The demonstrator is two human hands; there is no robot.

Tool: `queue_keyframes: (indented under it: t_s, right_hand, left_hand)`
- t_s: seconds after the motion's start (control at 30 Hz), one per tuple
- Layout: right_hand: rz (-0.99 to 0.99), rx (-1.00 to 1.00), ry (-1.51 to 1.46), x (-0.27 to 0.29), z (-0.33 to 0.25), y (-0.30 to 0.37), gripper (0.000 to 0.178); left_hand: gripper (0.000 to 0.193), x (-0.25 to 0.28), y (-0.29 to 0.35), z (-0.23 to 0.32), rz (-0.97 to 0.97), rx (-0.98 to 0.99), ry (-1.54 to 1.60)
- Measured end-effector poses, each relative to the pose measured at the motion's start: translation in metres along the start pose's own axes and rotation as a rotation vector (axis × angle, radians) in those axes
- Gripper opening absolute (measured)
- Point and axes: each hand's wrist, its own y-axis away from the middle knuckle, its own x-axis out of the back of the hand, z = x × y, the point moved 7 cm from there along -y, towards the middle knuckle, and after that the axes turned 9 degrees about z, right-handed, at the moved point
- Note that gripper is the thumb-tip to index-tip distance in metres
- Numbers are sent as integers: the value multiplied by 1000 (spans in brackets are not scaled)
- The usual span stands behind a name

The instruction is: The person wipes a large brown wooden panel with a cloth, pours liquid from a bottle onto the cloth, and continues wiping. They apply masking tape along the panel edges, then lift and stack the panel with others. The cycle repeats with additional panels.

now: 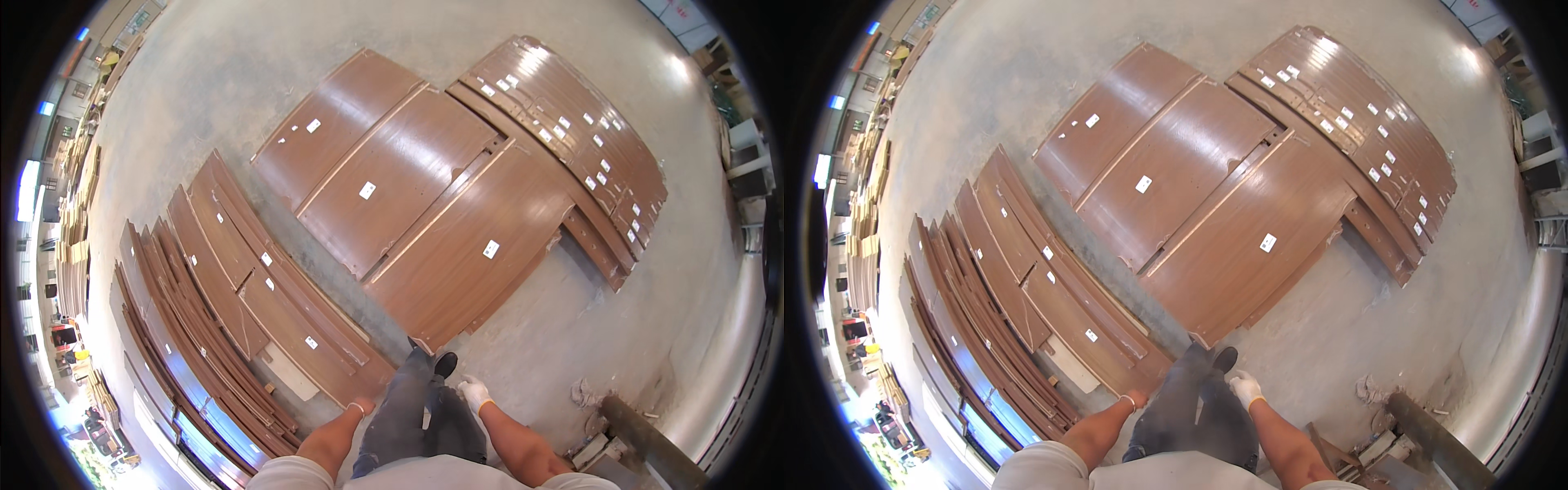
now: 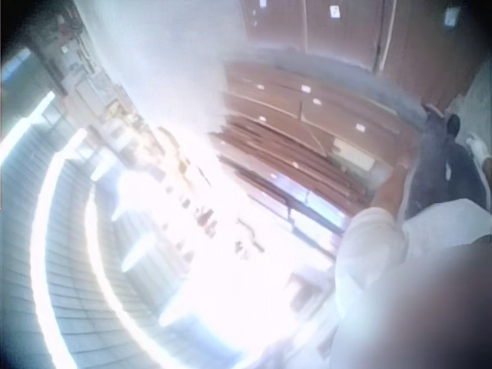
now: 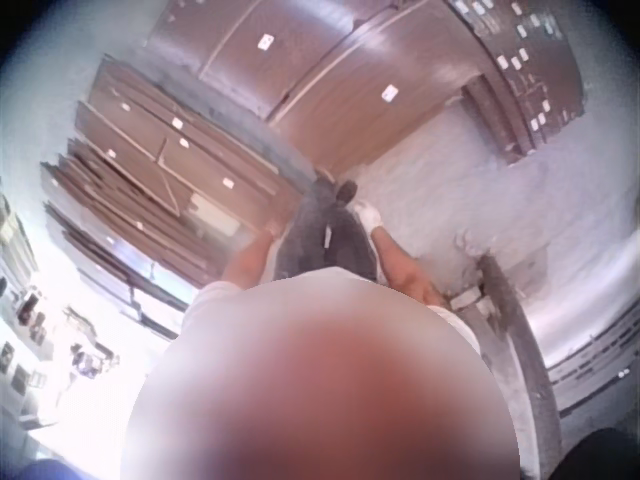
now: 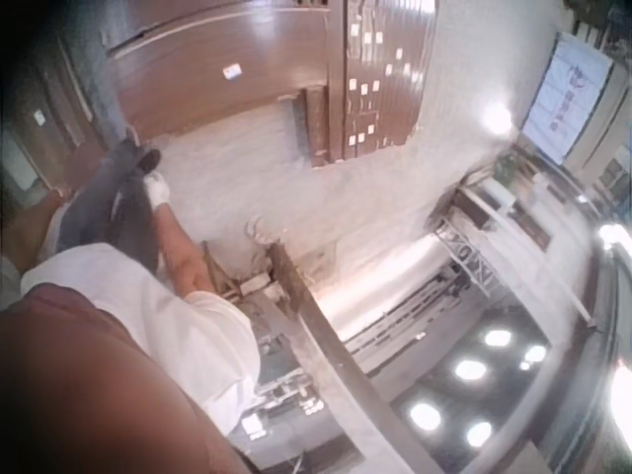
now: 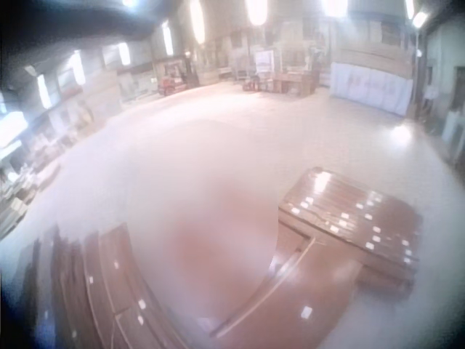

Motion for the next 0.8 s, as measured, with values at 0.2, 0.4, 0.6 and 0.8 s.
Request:
queue_keyframes:
  t_s: [0.2,0.4,0.6,0.8]
  right_hand:
    - [13,-29,-263,67,37,37,59]
    - [-85,106,-208,113,53,45,20]
    - [-133,241,-273,134,18,58,15]
    - [-134,184,-257,114,2,72,17]
  left_hand:
    - [34,24,34,21,95,133,-10]
    - [30,104,45,32,322,115,-186]
    - [30,153,85,-2,741,455,602]
    - [32,172,126,-32,781,558,774]
